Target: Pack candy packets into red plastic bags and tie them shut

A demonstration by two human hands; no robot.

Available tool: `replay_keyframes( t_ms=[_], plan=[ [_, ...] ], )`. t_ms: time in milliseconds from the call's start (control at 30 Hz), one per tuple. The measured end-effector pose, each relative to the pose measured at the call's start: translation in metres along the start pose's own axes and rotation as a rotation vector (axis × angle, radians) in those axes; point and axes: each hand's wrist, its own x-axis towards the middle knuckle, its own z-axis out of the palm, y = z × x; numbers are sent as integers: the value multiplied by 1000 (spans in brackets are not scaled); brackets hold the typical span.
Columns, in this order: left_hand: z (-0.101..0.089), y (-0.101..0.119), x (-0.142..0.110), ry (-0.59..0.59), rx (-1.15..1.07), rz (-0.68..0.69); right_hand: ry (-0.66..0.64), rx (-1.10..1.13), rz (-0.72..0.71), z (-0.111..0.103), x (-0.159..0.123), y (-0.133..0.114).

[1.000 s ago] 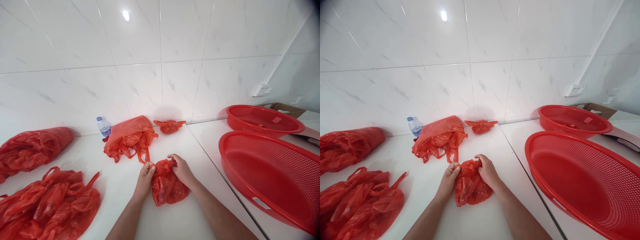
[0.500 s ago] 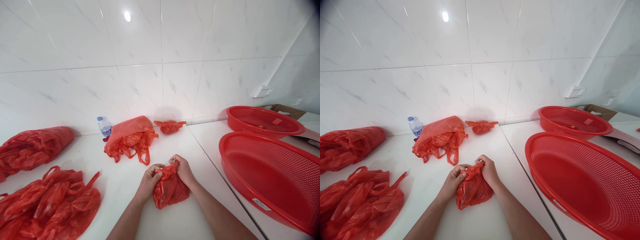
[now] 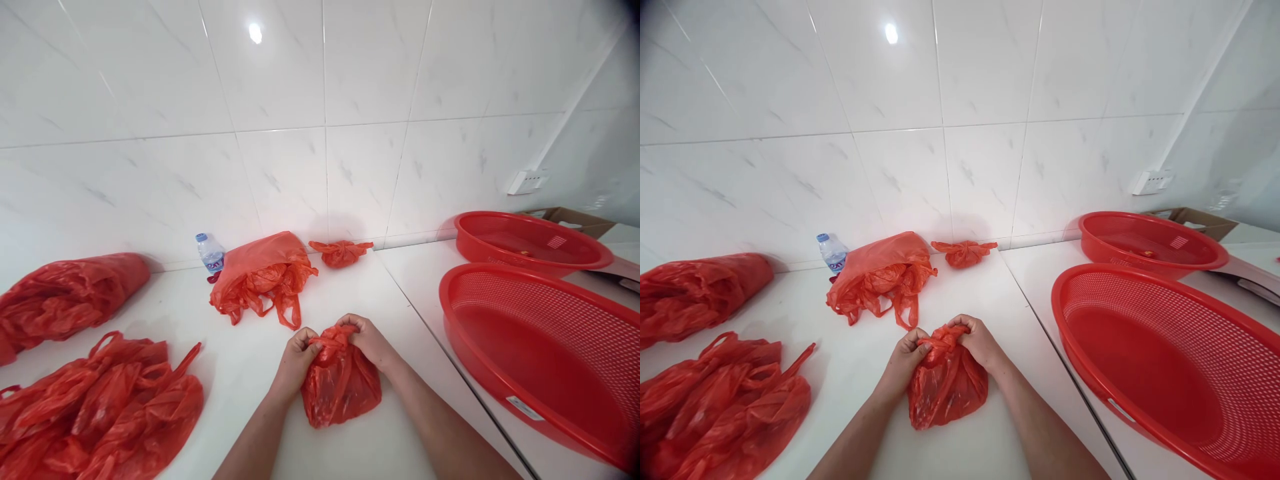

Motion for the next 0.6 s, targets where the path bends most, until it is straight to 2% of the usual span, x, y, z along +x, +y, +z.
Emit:
replay_keyframes(
  t_ms=[133,300,500,600],
  plan=[
    [-4,-1,0,44,-29,23,-87,170,50,-6,-1,-1],
    [-4,-1,0,52,-10,21,-84,435,67,-14,0,0],
    [-3,0,2,51,42,104,60,677,2,-26,8,10],
    [-4,1,3,69,105,136,130,755,-25,-39,13,13]
  ],
)
